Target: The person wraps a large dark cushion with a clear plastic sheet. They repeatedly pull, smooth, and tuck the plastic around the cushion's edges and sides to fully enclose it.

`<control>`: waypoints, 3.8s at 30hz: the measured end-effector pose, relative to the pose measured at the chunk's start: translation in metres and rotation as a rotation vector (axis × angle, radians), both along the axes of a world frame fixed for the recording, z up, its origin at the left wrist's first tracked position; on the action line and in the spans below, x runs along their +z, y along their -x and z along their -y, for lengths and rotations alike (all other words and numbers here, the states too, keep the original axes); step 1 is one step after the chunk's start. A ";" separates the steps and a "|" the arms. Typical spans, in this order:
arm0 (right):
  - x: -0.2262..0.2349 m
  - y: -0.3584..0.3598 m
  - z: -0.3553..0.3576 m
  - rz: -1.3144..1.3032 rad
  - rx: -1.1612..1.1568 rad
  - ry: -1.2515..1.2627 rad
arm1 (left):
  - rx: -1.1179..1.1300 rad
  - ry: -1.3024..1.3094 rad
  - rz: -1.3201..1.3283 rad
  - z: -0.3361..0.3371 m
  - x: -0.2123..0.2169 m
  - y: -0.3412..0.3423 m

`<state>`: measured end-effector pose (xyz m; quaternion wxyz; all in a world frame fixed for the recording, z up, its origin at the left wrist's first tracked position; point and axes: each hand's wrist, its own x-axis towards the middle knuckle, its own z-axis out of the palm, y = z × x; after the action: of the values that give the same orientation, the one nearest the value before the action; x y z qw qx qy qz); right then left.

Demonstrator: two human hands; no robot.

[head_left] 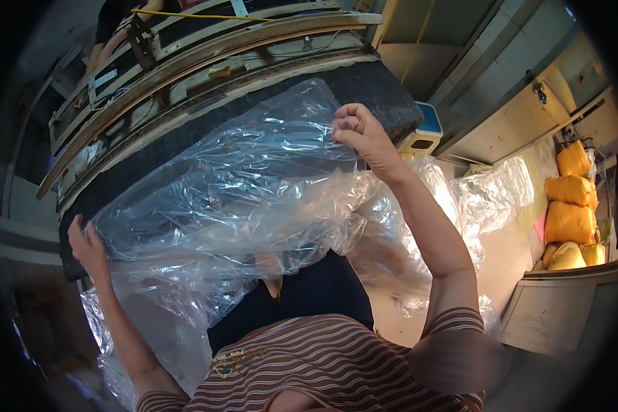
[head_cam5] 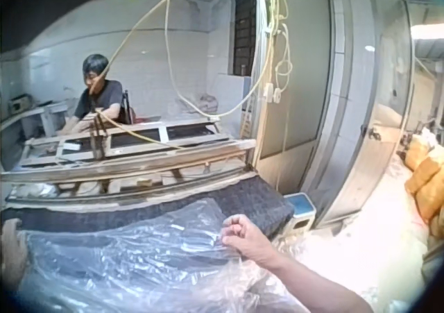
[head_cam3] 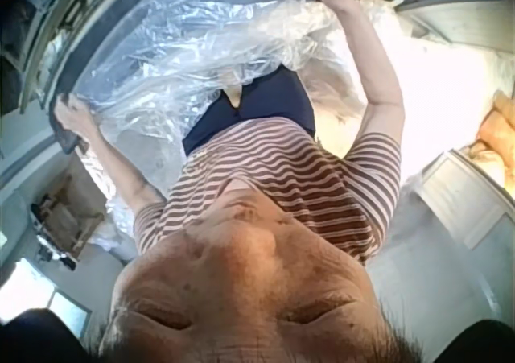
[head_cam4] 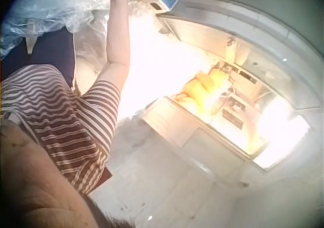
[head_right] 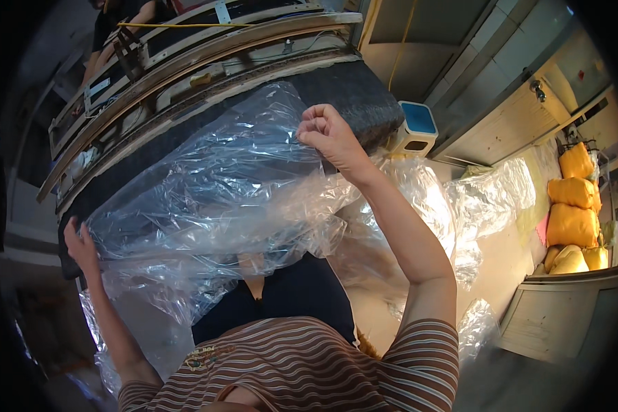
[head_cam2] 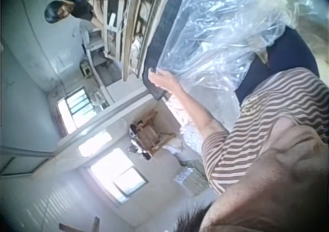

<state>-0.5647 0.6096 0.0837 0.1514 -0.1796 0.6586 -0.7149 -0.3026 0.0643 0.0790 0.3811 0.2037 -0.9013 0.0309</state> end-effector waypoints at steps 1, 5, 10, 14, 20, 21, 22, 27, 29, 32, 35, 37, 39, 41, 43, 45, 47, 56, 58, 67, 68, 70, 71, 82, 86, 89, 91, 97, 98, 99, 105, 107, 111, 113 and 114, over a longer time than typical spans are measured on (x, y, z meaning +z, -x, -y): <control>0.003 -0.001 -0.001 0.056 0.018 0.032 | -0.115 -0.072 -0.003 -0.031 0.008 0.017; 0.018 0.007 0.004 0.358 0.151 0.056 | -0.397 -0.123 0.107 -0.130 0.027 0.071; 0.029 0.054 0.033 0.311 0.119 -0.240 | -0.419 -0.238 0.121 -0.148 0.027 0.104; 0.017 0.085 0.050 -0.011 0.081 -0.389 | -0.360 -0.238 0.150 -0.099 0.019 0.098; 0.000 0.104 0.046 -0.243 -0.036 -0.321 | -0.018 -0.112 0.321 0.030 0.006 0.016; 0.001 0.102 0.047 -0.216 -0.034 -0.279 | 0.024 -0.162 0.322 0.057 0.001 -0.005; 0.001 0.101 0.046 -0.233 -0.045 -0.229 | -0.010 -0.344 0.304 0.078 -0.005 -0.023; 0.008 0.097 0.050 -0.124 -0.068 -0.125 | -0.102 -0.663 0.140 0.120 -0.027 -0.062; 0.009 0.100 0.050 -0.139 -0.099 -0.111 | -0.102 -0.595 0.193 0.132 -0.028 -0.062; 0.012 0.109 0.044 -0.193 -0.171 -0.131 | -0.196 -0.770 0.039 0.124 -0.031 -0.042; 0.016 0.115 0.047 -0.250 -0.226 -0.092 | -0.186 -1.032 -0.214 0.137 -0.034 -0.033; 0.014 0.120 0.055 -0.304 -0.303 -0.082 | -0.137 -0.963 -0.412 0.144 -0.046 -0.007; 0.000 0.124 0.070 -0.425 -0.474 -0.161 | -0.100 -0.551 -0.326 0.176 -0.066 0.004; -0.032 0.134 0.073 -0.469 -0.580 -0.244 | 0.003 -0.594 -0.289 0.206 -0.074 0.028; -0.040 0.139 0.080 -0.458 -0.649 -0.162 | -0.017 -0.593 -0.311 0.207 -0.079 0.055; -0.037 0.148 0.088 -0.497 -0.679 -0.255 | -0.015 -0.614 -0.316 0.211 -0.082 0.072; -0.037 0.152 0.099 -0.506 -0.690 -0.309 | -0.003 -0.644 -0.300 0.232 -0.080 0.077; -0.043 0.188 0.104 -0.523 -0.793 -0.496 | 0.011 -0.658 -0.236 0.210 -0.075 0.112; -0.041 0.187 0.109 -0.602 -0.872 -0.546 | 0.056 -0.653 -0.243 0.218 -0.072 0.106; -0.047 0.197 0.106 -0.624 -0.927 -0.550 | 0.070 -0.741 -0.287 0.221 -0.070 0.093; -0.049 0.197 0.105 -0.623 -0.924 -0.520 | 0.064 -0.821 -0.298 0.226 -0.071 0.089; -0.046 0.195 0.105 -0.581 -0.917 -0.490 | -0.012 -0.994 -0.405 0.222 -0.068 0.088; -0.046 0.193 0.105 -0.560 -0.914 -0.475 | 0.033 -0.937 -0.381 0.217 -0.069 0.084; -0.024 0.125 0.094 -0.629 -0.553 -0.942 | 0.000 -0.644 -0.411 0.180 -0.030 0.032; -0.033 0.098 0.075 -0.762 -0.426 -0.732 | 0.056 -0.616 -0.106 0.177 -0.040 -0.030; -0.030 0.080 0.067 -0.644 -0.322 -0.528 | 0.081 -0.556 -0.016 0.173 -0.036 -0.062; -0.022 0.070 0.059 -0.365 -0.198 -0.302 | 0.111 -0.352 0.018 0.147 -0.034 -0.066; -0.005 0.052 0.035 -0.082 -0.092 -0.001 | -0.570 -0.239 0.022 -0.139 0.014 0.042; -0.002 0.047 0.035 -0.044 -0.084 0.044 | -0.722 -0.101 0.082 -0.180 0.004 0.048; 0.002 0.042 0.034 -0.044 -0.086 0.032 | -0.902 -0.043 0.125 -0.218 -0.005 0.055; 0.016 0.018 0.027 -0.165 -0.066 -0.080 | -1.026 0.326 0.419 -0.350 -0.047 0.102; 0.021 0.011 0.033 -0.313 -0.041 -0.115 | -1.072 0.193 0.674 -0.334 -0.067 0.119; 0.041 -0.001 0.027 -0.298 -0.018 -0.367 | -1.222 -0.545 0.475 -0.306 -0.027 0.090; 0.051 -0.008 0.027 -0.298 0.018 -0.444 | -1.307 -0.797 0.228 -0.271 0.003 0.059; 0.048 -0.010 0.029 -0.323 0.107 -0.338 | -1.224 -0.979 0.132 -0.244 0.015 0.039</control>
<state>-0.5552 0.5805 0.1322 0.1096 -0.2983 0.7742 -0.5474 -0.3416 0.3080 0.0938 0.1431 -0.1866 -0.7851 -0.5730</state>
